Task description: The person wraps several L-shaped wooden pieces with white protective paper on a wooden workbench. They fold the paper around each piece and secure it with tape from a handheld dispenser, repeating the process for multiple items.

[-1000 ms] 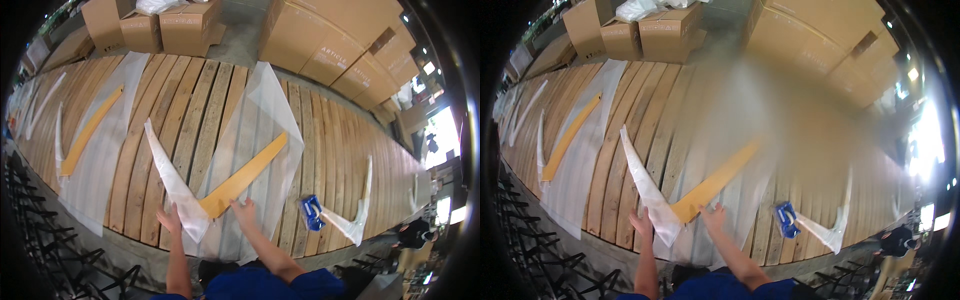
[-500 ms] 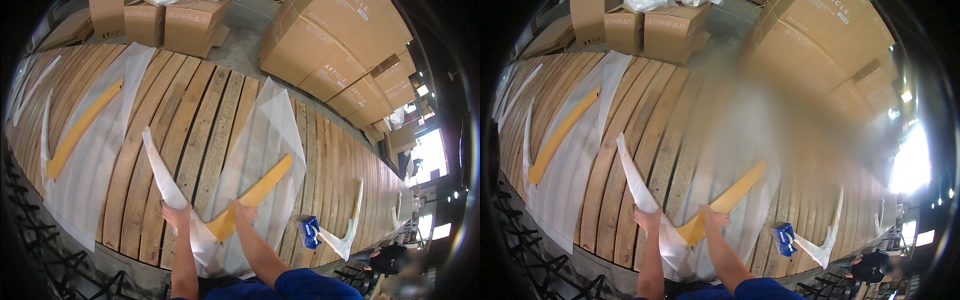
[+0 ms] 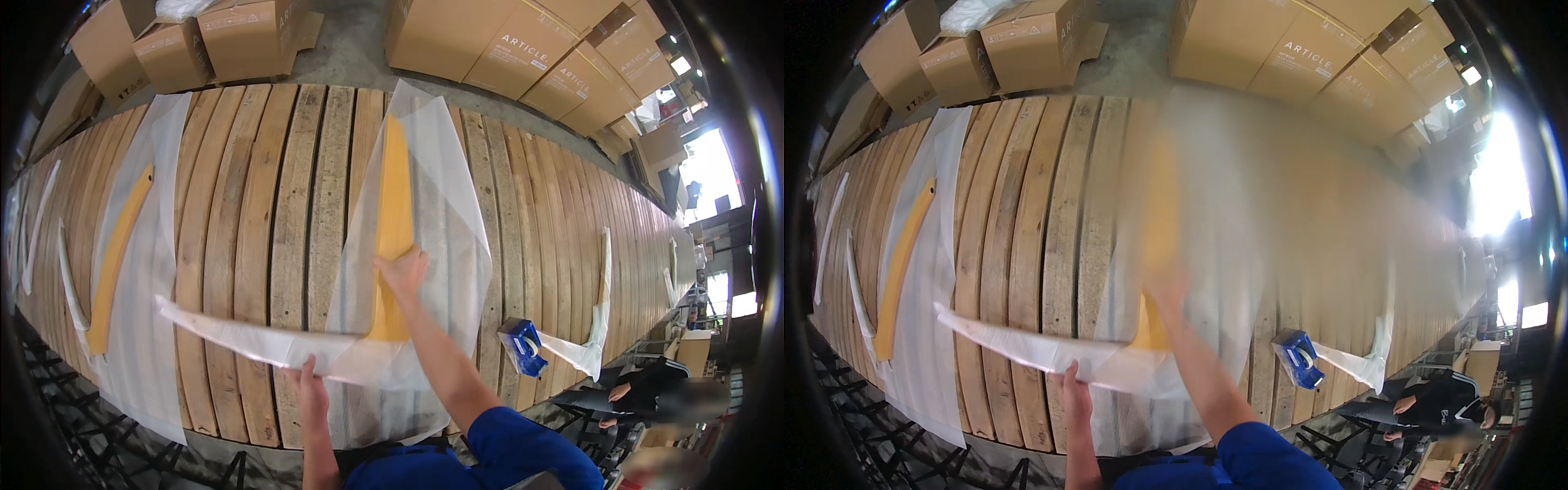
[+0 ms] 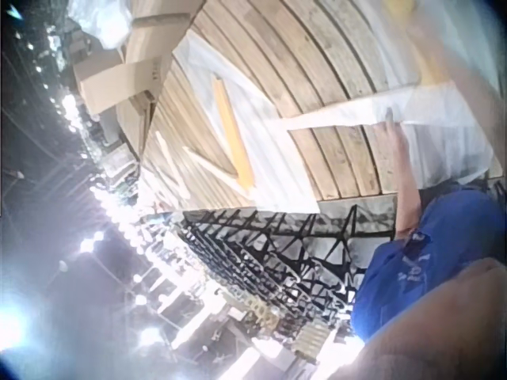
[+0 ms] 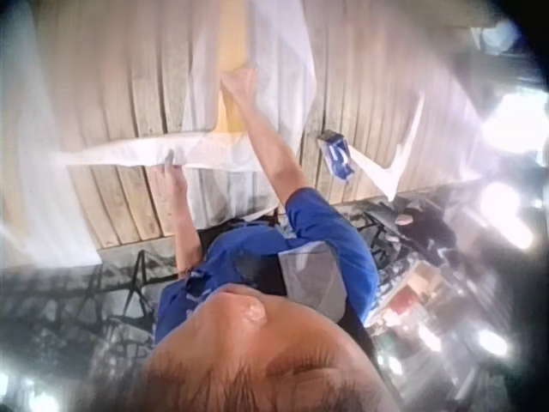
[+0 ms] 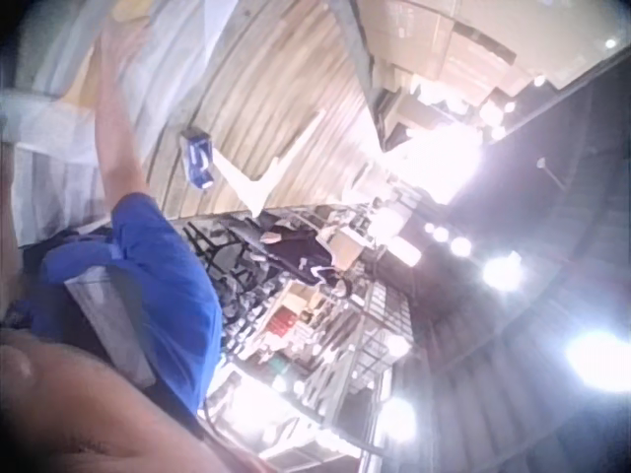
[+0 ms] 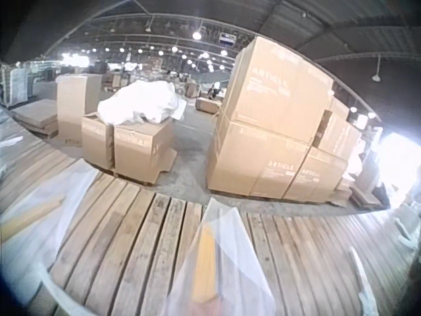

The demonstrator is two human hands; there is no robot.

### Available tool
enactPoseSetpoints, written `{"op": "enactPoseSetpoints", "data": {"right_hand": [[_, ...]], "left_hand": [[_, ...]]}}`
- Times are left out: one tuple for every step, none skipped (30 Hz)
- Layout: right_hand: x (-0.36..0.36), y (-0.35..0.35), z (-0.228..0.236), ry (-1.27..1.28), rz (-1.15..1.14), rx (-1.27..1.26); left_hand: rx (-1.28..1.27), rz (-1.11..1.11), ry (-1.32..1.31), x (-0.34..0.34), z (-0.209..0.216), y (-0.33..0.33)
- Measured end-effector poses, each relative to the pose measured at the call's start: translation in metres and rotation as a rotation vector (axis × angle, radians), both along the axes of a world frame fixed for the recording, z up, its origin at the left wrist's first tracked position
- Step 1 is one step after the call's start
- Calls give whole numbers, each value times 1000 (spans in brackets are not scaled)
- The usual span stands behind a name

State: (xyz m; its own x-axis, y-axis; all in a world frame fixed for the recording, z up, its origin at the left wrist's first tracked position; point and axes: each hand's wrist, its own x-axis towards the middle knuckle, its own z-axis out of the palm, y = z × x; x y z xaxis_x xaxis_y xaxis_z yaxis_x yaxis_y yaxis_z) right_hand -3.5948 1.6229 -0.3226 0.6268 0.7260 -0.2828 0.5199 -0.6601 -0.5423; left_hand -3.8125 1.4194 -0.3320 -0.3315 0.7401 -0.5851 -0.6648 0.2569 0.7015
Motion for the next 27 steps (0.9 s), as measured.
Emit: {"op": "enactPoseSetpoints", "data": {"right_hand": [[10,15,-8,-31,-10,35],[19,31,-20,-65,-15,69],[29,46,-31,-99,-20,104],[34,61,-35,-124,-29,88],[40,76,-39,-150,-38,72],[46,88,-45,-175,-51,53],[55,98,-50,-176,-39,45],[63,107,-54,-177,-30,38],[67,114,-60,-176,-19,29],[67,119,-62,-173,-28,25],[68,122,-63,-170,-39,21],[69,123,-65,-168,-51,16],[65,125,-61,-165,-34,-13],[59,124,-54,-164,-19,-44],[56,122,-50,-162,-5,-75],[66,115,-55,-149,28,55],[79,99,-65,-137,63,174],[91,76,-72,-127,96,293],[101,40,-80,-139,133,334],[115,2,-85,-158,174,386],[119,-38,-83,-171,219,442],[115,-81,-74,-194,191,369],[109,-130,-61,-219,166,304],[108,-187,-60,-235,93,253],[108,-244,-65,-256,5,204],[99,-294,-64,-383,-66,61],[88,-338,-64,-501,-140,-89]], "left_hand": [[-21,-22,-5,4,-7,18],[-43,-39,-13,9,-15,37],[-64,-55,-21,13,-22,55],[-64,-97,16,16,-28,72],[-64,-139,52,18,-34,88],[-69,-184,88,19,-41,102],[-88,-214,152,23,-45,114],[-106,-246,215,27,-49,126],[-127,-278,280,29,-55,132],[-153,-329,328,29,-64,134],[-179,-383,376,27,-73,136],[-205,-439,423,25,-81,136],[-220,-455,521,25,-96,130],[-233,-475,618,25,-107,119],[-245,-497,715,23,-118,108],[-190,-536,915,22,-120,98],[-134,-579,1111,19,-119,80],[-66,-622,1305,14,-118,61],[-100,-660,1336,5,-114,36],[-125,-689,1364,-5,-113,14],[-151,-712,1397,-18,-112,-10],[-176,-726,1431,-26,-110,-34],[-227,-734,1513,-29,-108,-61],[-226,-759,1492,-32,-106,-86],[-210,-793,1472,-35,-106,-108],[-196,-831,1458,-38,-107,-128],[-164,-902,1497,-42,-109,-147]]}}
